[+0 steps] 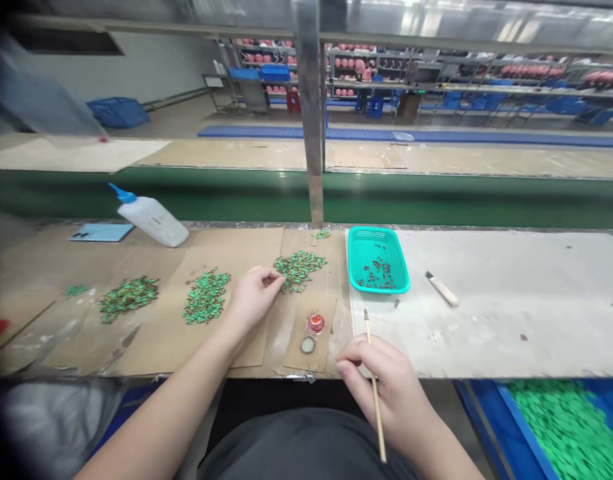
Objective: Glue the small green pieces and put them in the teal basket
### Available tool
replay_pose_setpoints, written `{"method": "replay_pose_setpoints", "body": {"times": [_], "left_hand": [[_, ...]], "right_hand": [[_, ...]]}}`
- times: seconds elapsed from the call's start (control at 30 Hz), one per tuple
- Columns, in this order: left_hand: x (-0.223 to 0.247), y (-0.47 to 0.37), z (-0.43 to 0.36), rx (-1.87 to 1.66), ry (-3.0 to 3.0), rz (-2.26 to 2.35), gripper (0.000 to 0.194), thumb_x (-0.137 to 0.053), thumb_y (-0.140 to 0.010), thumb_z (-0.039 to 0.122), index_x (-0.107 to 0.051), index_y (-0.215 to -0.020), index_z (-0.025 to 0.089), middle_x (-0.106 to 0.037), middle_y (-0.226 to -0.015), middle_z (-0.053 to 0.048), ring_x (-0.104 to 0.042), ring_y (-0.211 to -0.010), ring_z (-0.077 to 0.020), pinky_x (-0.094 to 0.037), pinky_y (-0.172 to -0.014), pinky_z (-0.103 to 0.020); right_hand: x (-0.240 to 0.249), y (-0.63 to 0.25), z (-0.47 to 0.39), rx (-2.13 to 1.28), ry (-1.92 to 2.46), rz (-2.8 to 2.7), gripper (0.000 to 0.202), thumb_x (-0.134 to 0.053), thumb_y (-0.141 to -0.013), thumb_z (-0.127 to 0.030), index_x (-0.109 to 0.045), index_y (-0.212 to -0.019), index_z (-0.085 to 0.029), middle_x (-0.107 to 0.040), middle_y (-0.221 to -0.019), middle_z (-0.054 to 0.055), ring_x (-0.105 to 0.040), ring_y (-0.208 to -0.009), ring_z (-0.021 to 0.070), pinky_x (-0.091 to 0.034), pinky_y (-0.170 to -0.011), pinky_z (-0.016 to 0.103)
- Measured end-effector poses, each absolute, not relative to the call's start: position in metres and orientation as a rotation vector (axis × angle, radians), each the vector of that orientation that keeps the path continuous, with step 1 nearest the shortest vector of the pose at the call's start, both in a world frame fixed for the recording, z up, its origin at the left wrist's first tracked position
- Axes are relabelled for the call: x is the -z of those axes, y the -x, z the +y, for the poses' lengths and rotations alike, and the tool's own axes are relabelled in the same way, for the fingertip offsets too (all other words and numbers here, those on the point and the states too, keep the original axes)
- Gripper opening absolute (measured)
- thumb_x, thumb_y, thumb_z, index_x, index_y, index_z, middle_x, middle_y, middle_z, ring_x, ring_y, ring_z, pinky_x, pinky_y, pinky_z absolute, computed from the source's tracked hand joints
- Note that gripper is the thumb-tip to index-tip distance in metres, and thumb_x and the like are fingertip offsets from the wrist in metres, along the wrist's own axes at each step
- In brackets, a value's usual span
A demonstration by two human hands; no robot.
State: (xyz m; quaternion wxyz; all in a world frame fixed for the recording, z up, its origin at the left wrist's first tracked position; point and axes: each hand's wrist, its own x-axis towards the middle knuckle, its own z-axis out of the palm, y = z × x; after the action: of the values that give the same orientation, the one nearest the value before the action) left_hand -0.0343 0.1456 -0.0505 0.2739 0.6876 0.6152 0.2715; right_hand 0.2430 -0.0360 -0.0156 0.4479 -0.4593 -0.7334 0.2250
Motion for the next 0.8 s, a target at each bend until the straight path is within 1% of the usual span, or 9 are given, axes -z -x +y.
{"method": "replay_pose_setpoints", "body": {"times": [0.07,0.17,0.2,0.27,0.33,0.43,0.57,0.7,0.8], "left_hand": [[0.056,0.032,0.154,-0.702,-1.88,1.733,0.034,-0.084,-0.115,0.039,-0.08,-0.144,0.021,-0.082,-0.147,-0.013,-0.084,-0.121,-0.0317,-0.073,-0.103,-0.055],[0.057,0.049,0.158,-0.638,-1.888,1.876,0.033,-0.083,-0.116,0.04,-0.081,-0.144,0.022,-0.083,-0.147,-0.013,-0.084,-0.12,-0.0312,-0.074,-0.103,-0.054],[0.054,0.061,0.16,-0.615,-1.877,1.938,0.033,-0.083,-0.116,0.04,-0.081,-0.144,0.022,-0.083,-0.147,-0.013,-0.084,-0.121,-0.0314,-0.073,-0.104,-0.054],[0.045,0.092,0.166,-0.562,-1.836,2.078,0.034,-0.083,-0.116,0.04,-0.08,-0.145,0.022,-0.082,-0.149,-0.013,-0.083,-0.123,-0.0321,-0.073,-0.105,-0.055],[0.034,0.126,0.176,-0.498,-1.776,2.222,0.036,-0.084,-0.116,0.039,-0.08,-0.146,0.022,-0.081,-0.151,-0.014,-0.083,-0.126,-0.0332,-0.073,-0.106,-0.056],[0.02,0.162,0.192,-0.358,-1.695,2.343,0.035,-0.084,-0.115,0.039,-0.08,-0.145,0.023,-0.082,-0.15,-0.013,-0.083,-0.125,-0.0335,-0.073,-0.105,-0.055],[0.015,0.171,0.207,-0.18,-1.647,2.371,0.035,-0.086,-0.114,0.04,-0.081,-0.144,0.023,-0.082,-0.148,-0.012,-0.084,-0.124,-0.0334,-0.073,-0.103,-0.053],[0.016,0.163,0.212,-0.098,-1.636,2.329,0.036,-0.087,-0.113,0.039,-0.081,-0.144,0.023,-0.083,-0.147,-0.012,-0.084,-0.124,-0.0332,-0.073,-0.102,-0.053],[0.015,0.162,0.215,-0.142,-1.672,2.228,0.037,-0.086,-0.114,0.042,-0.081,-0.142,0.019,-0.083,-0.144,-0.011,-0.084,-0.121,-0.0346,-0.074,-0.102,-0.055]], "right_hand": [[0.025,-0.25,-0.037,-0.614,1.163,-1.75,0.023,-0.063,-0.123,-0.031,-0.08,-0.108,-0.028,-0.08,-0.089,0.004,-0.079,-0.076,0.0226,-0.064,-0.07,0.03],[0.04,-0.266,-0.036,-0.693,1.237,-1.644,0.043,-0.052,-0.128,-0.054,-0.086,-0.119,-0.03,-0.074,-0.085,0.005,-0.076,-0.074,0.0252,-0.067,-0.068,0.033],[0.044,-0.272,-0.034,-0.702,1.253,-1.64,0.049,-0.049,-0.128,-0.059,-0.087,-0.12,-0.03,-0.071,-0.083,0.005,-0.075,-0.074,0.0259,-0.068,-0.068,0.035],[0.049,-0.283,-0.028,-0.694,1.262,-1.673,0.057,-0.044,-0.128,-0.063,-0.089,-0.119,-0.031,-0.068,-0.083,0.005,-0.073,-0.074,0.0264,-0.069,-0.068,0.036],[0.051,-0.289,-0.022,-0.662,1.271,-1.693,0.056,-0.044,-0.128,-0.061,-0.089,-0.115,-0.031,-0.069,-0.086,0.006,-0.072,-0.074,0.0259,-0.069,-0.068,0.035],[0.05,-0.287,-0.014,-0.617,1.308,-1.61,0.046,-0.052,-0.126,-0.055,-0.089,-0.111,-0.031,-0.072,-0.088,0.006,-0.074,-0.077,0.0259,-0.069,-0.067,0.033],[0.044,-0.272,-0.01,-0.596,1.383,-1.483,0.037,-0.064,-0.123,-0.054,-0.088,-0.106,-0.031,-0.075,-0.089,0.005,-0.077,-0.081,0.0257,-0.069,-0.069,0.031],[0.037,-0.262,-0.008,-0.627,1.412,-1.49,0.022,-0.072,-0.119,-0.044,-0.088,-0.114,-0.029,-0.085,-0.105,0.008,-0.084,-0.092,0.026,-0.071,-0.078,0.032],[0.034,-0.259,-0.005,-0.729,1.361,-1.479,0.023,-0.068,-0.121,-0.036,-0.09,-0.119,-0.028,-0.083,-0.097,0.006,-0.083,-0.086,0.0237,-0.071,-0.078,0.032]]}}
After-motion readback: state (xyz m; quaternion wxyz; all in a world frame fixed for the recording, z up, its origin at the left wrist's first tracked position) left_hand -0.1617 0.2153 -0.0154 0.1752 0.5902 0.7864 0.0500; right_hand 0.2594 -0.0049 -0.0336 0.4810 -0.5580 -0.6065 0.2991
